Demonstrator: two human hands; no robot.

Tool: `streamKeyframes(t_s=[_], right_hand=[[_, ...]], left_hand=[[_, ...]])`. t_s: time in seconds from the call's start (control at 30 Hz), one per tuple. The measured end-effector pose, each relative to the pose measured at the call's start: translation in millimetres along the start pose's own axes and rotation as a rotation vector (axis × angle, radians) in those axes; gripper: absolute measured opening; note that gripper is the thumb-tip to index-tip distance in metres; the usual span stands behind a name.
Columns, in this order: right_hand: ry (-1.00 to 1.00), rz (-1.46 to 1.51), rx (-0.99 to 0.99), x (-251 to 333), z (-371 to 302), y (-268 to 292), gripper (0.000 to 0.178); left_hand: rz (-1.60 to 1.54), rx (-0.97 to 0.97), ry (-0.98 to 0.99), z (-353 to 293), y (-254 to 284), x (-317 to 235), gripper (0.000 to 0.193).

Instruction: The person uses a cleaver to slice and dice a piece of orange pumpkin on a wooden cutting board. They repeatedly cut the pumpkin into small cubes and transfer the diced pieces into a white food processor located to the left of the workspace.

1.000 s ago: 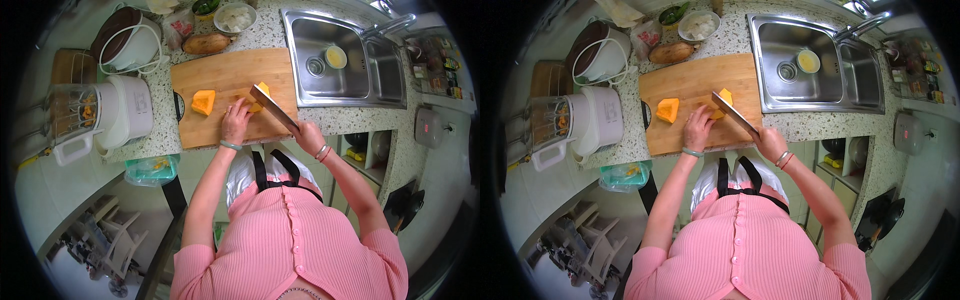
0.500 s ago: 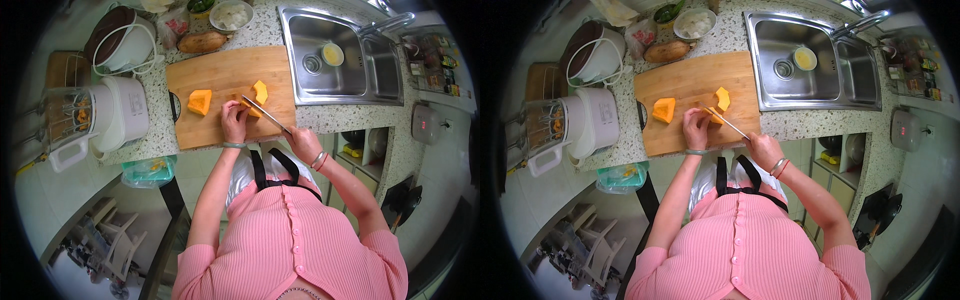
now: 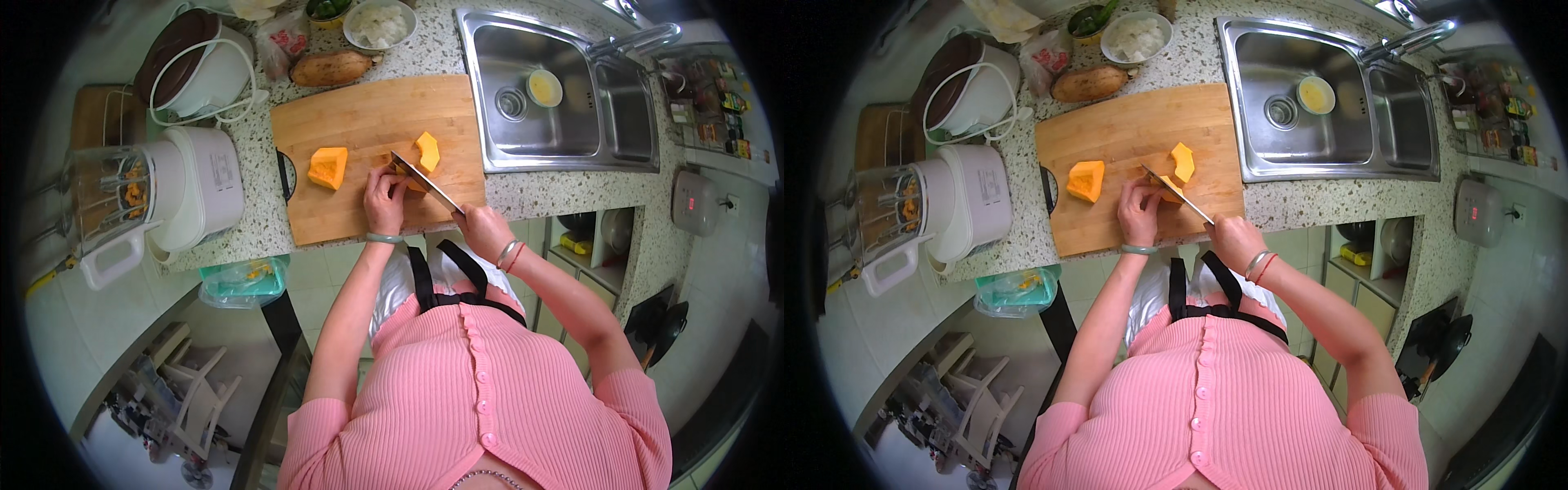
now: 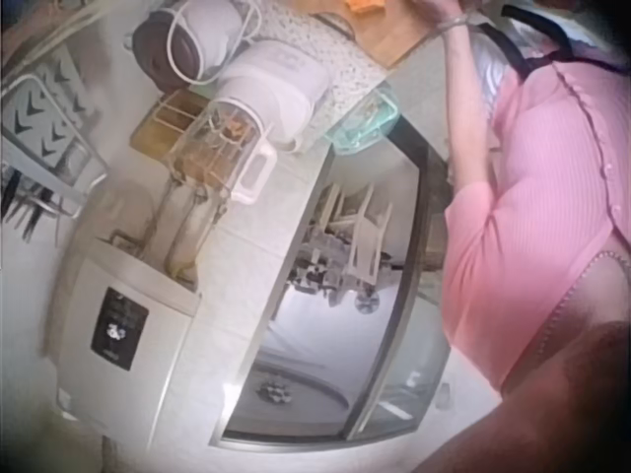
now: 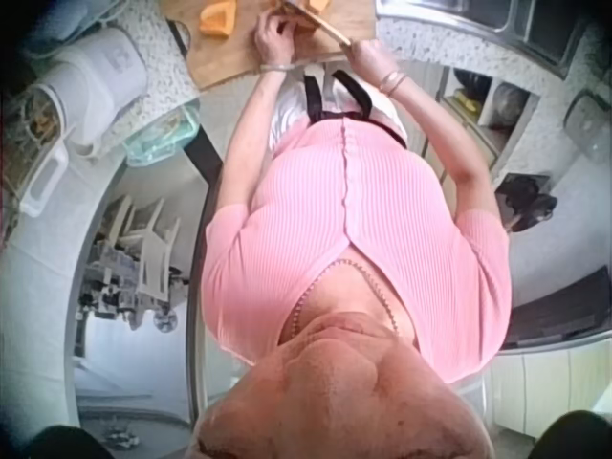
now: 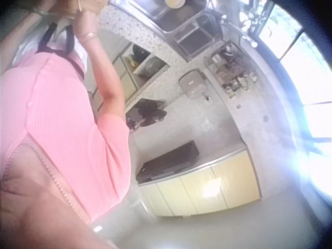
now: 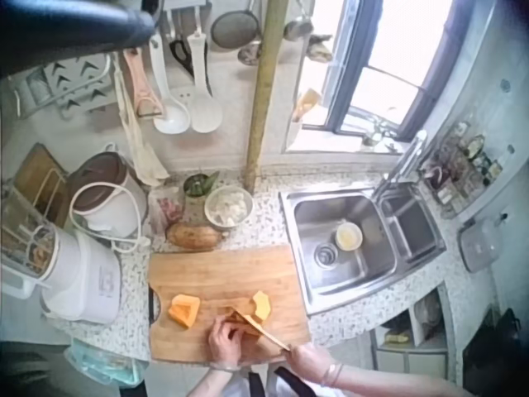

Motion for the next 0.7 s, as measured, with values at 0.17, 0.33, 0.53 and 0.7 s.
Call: streamKeyframes(t_s=[0.17,0.33,0.53,0.7], right_hand=[[0.045,0.112,-0.034,-28,9,-11,0.034],[-0.223,0.316,0.29,-30,20,11,0.036],[-0.007,-0.043,0.013,-18,11,-10,0.034],[-0.048,-0.094,-0.009,-12,3,-21,0.027]], left_hand=[[0.038,0.045,0.037,-2,-3,2,0.013],[0.038,0.042,-0.053,0,0,0,0.013],[0.053,0.025,-0.021,-2,4,-7,0.009],[0.107,0.08,-0.06,-6,2,-7,0.008]])
Point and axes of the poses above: each hand's wrist, its own z-axis towards the middle knuckle, its own y-axis out of the back of the hand, x = y × z, the point moved 7 cm from there along z, towards the middle knuckle, and after that the axes turned 6 degrees about z, right-handed, at the moved point
